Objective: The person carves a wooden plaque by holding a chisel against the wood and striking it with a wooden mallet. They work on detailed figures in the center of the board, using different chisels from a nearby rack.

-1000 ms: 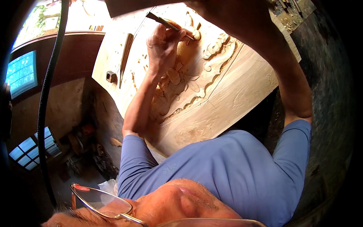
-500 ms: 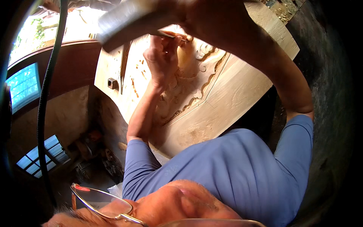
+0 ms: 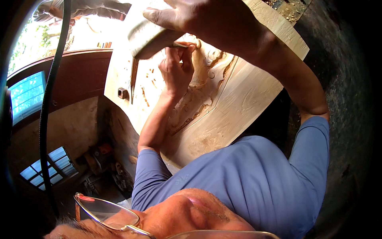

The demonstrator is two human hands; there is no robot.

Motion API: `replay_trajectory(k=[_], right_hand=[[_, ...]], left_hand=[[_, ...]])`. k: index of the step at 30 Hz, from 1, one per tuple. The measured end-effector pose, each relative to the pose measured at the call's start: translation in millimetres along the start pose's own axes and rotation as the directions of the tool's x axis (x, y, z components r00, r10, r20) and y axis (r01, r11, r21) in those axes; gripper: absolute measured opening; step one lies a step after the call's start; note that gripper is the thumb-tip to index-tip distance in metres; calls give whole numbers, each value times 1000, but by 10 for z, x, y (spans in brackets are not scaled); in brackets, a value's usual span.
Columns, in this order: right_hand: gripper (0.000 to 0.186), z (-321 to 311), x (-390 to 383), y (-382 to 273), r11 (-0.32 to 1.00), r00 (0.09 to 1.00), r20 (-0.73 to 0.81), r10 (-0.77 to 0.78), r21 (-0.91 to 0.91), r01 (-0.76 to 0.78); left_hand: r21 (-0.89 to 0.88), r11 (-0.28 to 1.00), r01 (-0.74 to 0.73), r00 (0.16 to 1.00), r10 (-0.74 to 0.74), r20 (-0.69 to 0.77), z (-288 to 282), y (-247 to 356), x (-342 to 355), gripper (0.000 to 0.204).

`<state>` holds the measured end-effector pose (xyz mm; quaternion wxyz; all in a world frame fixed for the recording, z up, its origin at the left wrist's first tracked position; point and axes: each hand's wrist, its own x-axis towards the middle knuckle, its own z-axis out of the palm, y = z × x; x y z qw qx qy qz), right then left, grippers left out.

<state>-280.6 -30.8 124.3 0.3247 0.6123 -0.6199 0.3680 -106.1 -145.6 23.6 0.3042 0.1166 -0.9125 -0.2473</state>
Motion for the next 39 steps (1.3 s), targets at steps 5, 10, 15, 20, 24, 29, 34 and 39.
replay_trajectory(k=[5, 10, 15, 20, 24, 29, 34, 39], right_hand=[[42, -50, 65, 90, 990, 998, -63, 14, 139, -6], [46, -118, 37, 24, 870, 971, -68, 231, 462, -175], [36, -129, -3, 30, 1000, 996, 85, 6, -7, -5], [44, -71, -21, 84, 948, 969, -199, 148, 306, -82], [48, -78, -9, 11, 901, 958, -163, 235, 407, -152], [44, -44, 10, 201, 988, 987, -60, -146, -52, 143], [37, -90, -22, 119, 995, 993, -115, 12, 96, -1], [39, -198, -81, 215, 996, 996, -44, 78, -27, -80]], left_hand=[[-97, 992, 76, 997, -79, -22, -5, 19, 27, 14], [-260, 956, 134, 987, -153, -54, 67, -56, 34, 15], [155, 983, -97, 995, 91, 42, 27, 55, 13, 18], [-208, 970, 122, 987, -141, -79, 76, -22, 52, 17], [-115, 992, 55, 994, -66, -87, 83, -15, 38, 17], [53, 996, -73, 996, 75, -36, 77, 24, 63, 14], [71, 994, -87, 995, 90, -46, 60, 16, 53, 14], [-386, 879, 280, 950, -310, -17, -4, 143, 84, 12]])
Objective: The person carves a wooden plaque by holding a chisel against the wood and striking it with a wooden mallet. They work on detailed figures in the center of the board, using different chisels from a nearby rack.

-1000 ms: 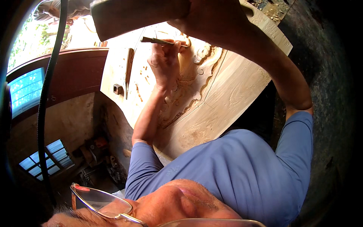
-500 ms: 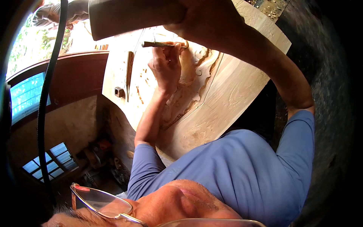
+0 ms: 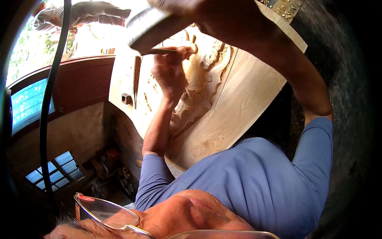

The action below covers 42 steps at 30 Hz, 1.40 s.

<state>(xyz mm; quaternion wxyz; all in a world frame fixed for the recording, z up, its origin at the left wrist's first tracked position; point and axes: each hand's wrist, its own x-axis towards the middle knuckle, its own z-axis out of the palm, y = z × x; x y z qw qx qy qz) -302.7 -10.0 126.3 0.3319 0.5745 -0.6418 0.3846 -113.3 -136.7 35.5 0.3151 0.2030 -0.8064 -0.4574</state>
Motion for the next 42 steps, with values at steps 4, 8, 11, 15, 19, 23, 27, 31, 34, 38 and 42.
replay_trajectory(k=[4, 8, 11, 15, 19, 23, 27, 31, 34, 38, 42], right_hand=[[56, -78, -109, 54, 982, 983, 43, 179, 52, -181], [57, 34, -185, 124, 990, 989, -102, 112, 95, -102], [54, 14, -237, 173, 993, 992, -88, 89, 81, -82], [51, -69, -273, 178, 985, 988, 25, 154, 75, -155], [50, -11, -356, 207, 978, 986, -1, 168, 127, -167], [49, -55, -349, 191, 969, 972, 128, 195, 131, -211], [48, -5, -340, 188, 975, 989, 16, 150, 161, -151], [46, 69, -322, 183, 979, 991, -67, 118, 177, -105], [44, -9, -281, 139, 977, 988, 43, 149, 149, -154], [47, 35, -239, 130, 979, 993, -65, 99, 187, -85], [49, -43, -84, 46, 962, 971, 126, 202, 159, -221]], left_hand=[[-127, 991, -46, 998, 40, -53, -25, 31, 281, 14], [60, 996, -69, 997, 70, -11, 87, -75, 386, 13], [173, 983, -55, 998, 59, -21, 125, -2, 314, 13], [217, 974, -71, 997, 77, -20, 129, -100, 290, 12], [286, 950, -122, 991, 131, -13, 142, -80, 276, 11], [264, 958, -108, 993, 115, -12, 154, -84, 253, 10], [265, 954, -139, 990, 143, 3, 146, -125, 266, 11], [258, 950, -179, 983, 184, 2, 148, -136, 273, 11], [237, 961, -144, 989, 148, -1, 149, -165, 266, 12], [322, 931, -170, 984, 176, 11, 158, -141, 255, 13], [389, 900, -199, 978, 204, 29, 140, -113, 279, 13]])
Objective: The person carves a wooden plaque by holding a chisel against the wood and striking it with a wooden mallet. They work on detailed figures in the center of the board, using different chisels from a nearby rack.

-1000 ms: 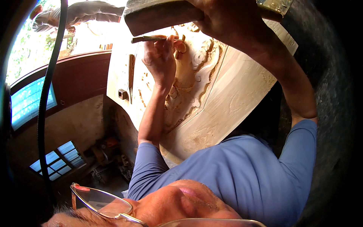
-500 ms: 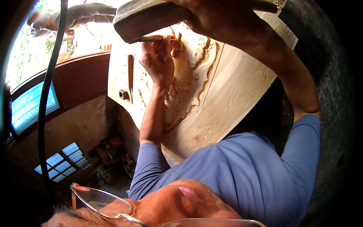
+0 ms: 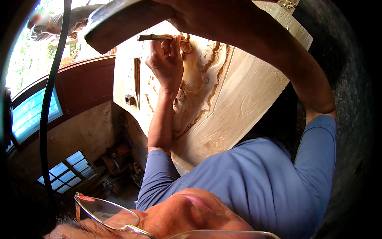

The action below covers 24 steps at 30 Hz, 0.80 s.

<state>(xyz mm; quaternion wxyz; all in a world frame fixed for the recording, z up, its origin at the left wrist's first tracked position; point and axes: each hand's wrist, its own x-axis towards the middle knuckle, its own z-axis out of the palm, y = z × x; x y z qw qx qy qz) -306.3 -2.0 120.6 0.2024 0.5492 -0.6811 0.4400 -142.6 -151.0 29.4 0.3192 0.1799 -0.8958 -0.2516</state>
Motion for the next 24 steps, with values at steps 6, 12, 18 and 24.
replay_trajectory(k=[6, 12, 18, 24], right_hand=[[16, 247, 39, 115, 924, 964, -53, -259, -304, 232], [18, 276, 66, 144, 909, 925, -141, -352, -287, 303], [19, 245, 62, 143, 947, 952, -119, -282, -192, 257], [16, 47, 96, 6, 965, 973, -79, -216, -171, 200]], left_hand=[[15, 999, -31, 999, 31, 29, 11, -19, 19, 13], [75, 991, -108, 994, 107, 22, 38, -20, -55, 11], [-133, 991, 24, 999, -30, -42, 65, -102, -48, 13], [-45, 999, -13, 999, 11, -31, 53, -23, 17, 13]])
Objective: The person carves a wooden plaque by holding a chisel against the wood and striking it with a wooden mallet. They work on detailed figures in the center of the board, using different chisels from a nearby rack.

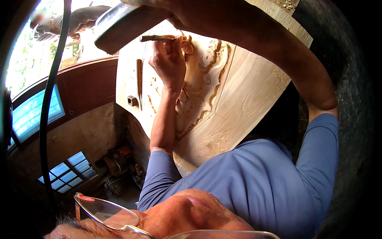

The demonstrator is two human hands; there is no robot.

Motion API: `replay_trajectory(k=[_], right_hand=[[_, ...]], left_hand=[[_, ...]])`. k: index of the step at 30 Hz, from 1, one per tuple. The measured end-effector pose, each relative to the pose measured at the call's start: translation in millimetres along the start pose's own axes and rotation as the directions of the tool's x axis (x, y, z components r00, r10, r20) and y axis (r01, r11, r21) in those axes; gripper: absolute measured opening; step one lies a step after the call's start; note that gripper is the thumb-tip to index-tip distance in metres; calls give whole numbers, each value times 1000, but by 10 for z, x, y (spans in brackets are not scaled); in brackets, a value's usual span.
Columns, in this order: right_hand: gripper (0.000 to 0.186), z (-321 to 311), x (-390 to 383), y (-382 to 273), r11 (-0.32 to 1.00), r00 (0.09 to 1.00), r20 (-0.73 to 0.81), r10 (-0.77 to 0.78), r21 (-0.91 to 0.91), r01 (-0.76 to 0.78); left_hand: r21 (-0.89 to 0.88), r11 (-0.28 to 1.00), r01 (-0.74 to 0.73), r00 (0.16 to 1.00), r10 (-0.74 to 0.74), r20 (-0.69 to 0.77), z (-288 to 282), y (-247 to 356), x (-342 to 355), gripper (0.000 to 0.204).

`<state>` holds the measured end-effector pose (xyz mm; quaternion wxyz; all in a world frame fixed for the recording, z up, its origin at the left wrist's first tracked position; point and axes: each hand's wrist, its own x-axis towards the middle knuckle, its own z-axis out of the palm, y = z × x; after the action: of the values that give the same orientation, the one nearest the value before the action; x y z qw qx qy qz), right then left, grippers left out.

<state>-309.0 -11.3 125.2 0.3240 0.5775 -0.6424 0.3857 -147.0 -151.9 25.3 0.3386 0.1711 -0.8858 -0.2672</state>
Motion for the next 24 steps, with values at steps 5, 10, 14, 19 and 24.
replay_trajectory(k=[5, 10, 14, 19, 24], right_hand=[[15, 155, -41, 91, 984, 992, 94, -83, -148, 96], [12, 44, 27, 60, 990, 997, 29, -74, -122, 77], [15, 46, 16, 48, 991, 999, 4, -44, -128, 44], [19, 134, -40, 116, 999, 1000, -23, -15, -30, 15], [26, 146, -96, 129, 998, 999, -9, 40, 47, -39]], left_hand=[[74, 997, -14, 999, 10, 52, -18, -24, 10, 12], [45, 998, -52, 998, 53, -19, 26, -19, -51, 9], [140, 965, -223, 974, 225, 1, 41, -27, -98, 11], [87, 989, -119, 993, 121, -13, 47, -27, -70, 13], [-9, 1000, -30, 998, 29, -57, 51, -55, -47, 12]])
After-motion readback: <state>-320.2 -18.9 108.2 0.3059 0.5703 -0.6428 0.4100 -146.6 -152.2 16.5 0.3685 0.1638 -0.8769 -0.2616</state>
